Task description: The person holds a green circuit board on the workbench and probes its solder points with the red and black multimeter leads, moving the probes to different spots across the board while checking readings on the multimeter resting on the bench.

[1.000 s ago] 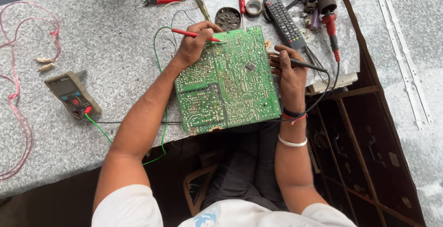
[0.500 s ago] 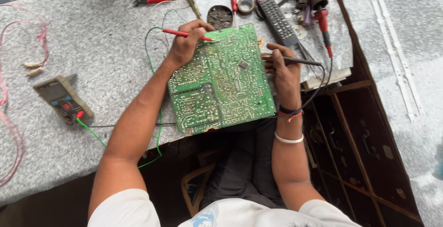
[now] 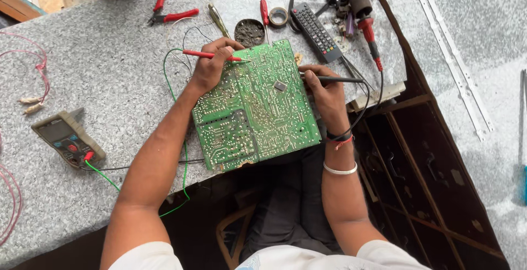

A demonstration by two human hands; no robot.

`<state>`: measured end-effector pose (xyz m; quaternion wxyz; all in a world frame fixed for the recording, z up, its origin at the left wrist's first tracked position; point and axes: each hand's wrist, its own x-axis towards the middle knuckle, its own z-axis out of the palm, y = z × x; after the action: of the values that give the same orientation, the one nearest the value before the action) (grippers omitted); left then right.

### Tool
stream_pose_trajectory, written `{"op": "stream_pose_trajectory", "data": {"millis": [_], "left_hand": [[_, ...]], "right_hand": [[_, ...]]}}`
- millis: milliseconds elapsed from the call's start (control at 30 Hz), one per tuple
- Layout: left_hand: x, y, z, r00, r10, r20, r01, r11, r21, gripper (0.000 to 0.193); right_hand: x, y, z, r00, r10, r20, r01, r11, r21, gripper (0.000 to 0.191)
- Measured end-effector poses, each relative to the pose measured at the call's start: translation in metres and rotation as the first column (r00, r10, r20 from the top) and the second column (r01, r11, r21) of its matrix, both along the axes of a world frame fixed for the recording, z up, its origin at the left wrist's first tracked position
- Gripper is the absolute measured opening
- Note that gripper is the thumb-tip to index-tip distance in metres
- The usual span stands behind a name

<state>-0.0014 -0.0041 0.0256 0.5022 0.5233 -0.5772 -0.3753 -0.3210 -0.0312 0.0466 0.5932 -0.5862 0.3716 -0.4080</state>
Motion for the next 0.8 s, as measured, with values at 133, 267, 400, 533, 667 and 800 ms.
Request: {"op": "stream_pose_trajectory", "data": {"millis": [133,267,400,533,667,800], "left_hand": [[0.0,0.0,0.001,1.0,-0.015,0.01,0.015,1.0,-0.027,0.041],[-0.001,0.002,0.003,1.0,-0.011,0.003,0.011,1.0,-0.003,0.042],[-0.002,0.004,0.006,1.0,-0.013,0.007,0.013,1.0,-0.014,0.041],[-0.003,0.004,0.01,1.0,-0.019,0.012,0.02,0.999,-0.03,0.04],[-0.003,0.004,0.011,1.0,-0.014,-0.003,0.014,1.0,0.005,0.04],[-0.004,0.005,0.011,1.0,-0.013,-0.003,0.013,1.0,-0.01,0.039]], "right_hand": [[0.001,0.0,0.002,1.0,-0.025,0.009,0.025,1.0,-0.013,0.028],[0.001,0.001,0.004,0.999,-0.037,0.016,0.037,0.999,0.011,0.027],[-0.001,0.001,0.004,0.999,-0.038,0.007,0.038,0.999,-0.014,0.028],[-0.003,-0.002,0.003,0.999,-0.039,0.026,0.039,0.999,0.02,0.028],[-0.003,-0.004,0.001,0.998,0.011,0.06,-0.013,0.999,0.042,0.027],[-0.004,-0.003,-0.001,0.999,0.009,0.046,-0.008,1.0,-0.002,0.028]]}}
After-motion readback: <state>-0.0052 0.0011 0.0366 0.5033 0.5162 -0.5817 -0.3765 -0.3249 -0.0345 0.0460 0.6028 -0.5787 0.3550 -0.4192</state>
